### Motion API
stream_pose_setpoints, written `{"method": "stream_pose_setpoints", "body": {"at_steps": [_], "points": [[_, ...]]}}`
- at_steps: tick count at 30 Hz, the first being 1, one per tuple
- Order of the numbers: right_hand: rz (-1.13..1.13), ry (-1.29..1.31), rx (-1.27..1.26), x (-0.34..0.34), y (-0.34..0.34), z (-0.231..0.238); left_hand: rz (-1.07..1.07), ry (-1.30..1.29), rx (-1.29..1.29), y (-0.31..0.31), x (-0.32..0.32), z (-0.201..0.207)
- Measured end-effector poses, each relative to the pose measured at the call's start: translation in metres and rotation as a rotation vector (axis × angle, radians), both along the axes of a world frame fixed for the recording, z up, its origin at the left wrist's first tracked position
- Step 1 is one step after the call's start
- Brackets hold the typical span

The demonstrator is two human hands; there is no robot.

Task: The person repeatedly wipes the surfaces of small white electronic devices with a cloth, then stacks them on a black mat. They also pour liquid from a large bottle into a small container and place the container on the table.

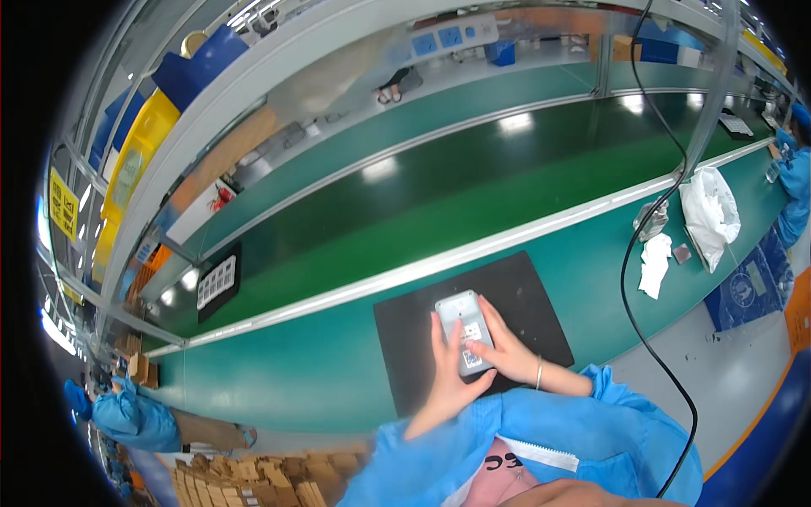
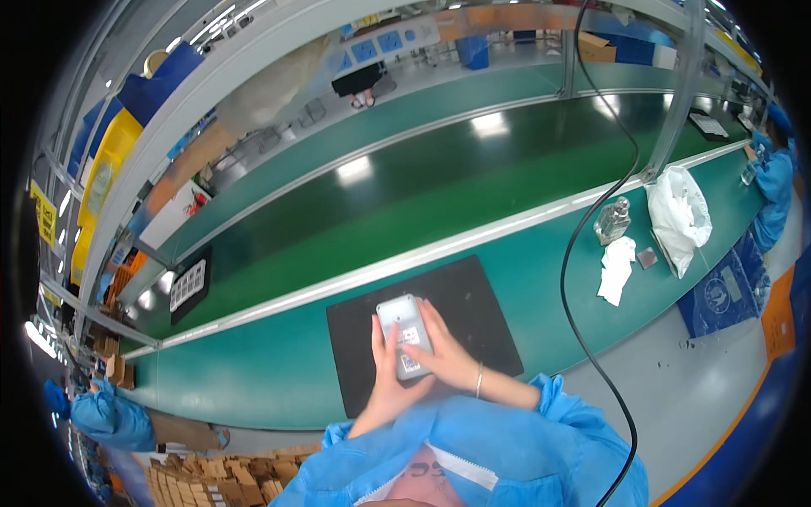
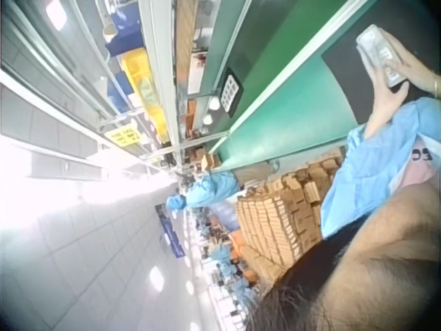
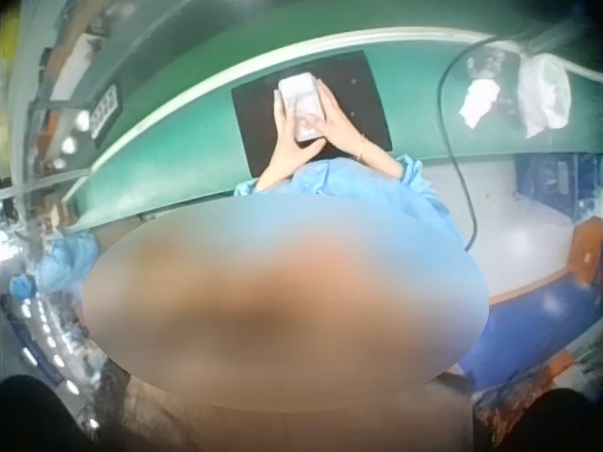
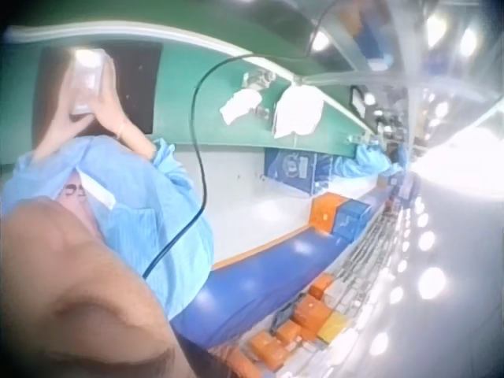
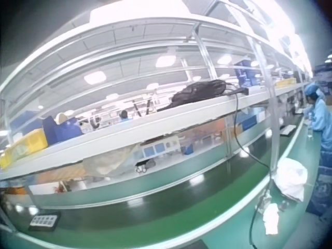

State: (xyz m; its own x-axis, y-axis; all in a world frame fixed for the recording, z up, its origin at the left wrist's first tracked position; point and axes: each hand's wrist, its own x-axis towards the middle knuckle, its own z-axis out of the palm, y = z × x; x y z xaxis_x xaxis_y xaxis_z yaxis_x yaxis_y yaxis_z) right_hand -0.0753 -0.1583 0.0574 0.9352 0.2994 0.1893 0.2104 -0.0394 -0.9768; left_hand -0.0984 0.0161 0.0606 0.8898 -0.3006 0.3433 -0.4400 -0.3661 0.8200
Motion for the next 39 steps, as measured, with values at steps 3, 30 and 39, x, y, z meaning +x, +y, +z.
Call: {"method": "stream_pose_setpoints", "body": {"at_steps": [3, 30, 39], "points": [[-0.023, 0.037, -0.224, 0.012, -0.026, 0.003, 0.003, 0.16, -0.097, 0.026, 0.014, 0.003], [-0.034, -0.563, -0.38, -0.035, -0.027, -0.025, -0.29, -0.242, -0.124, 0.015, -0.008, -0.035], [-0.064, -0.586, -0.44, -0.031, -0.022, -0.026, -0.285, -0.207, -0.148, 0.015, -0.007, -0.031]]}}
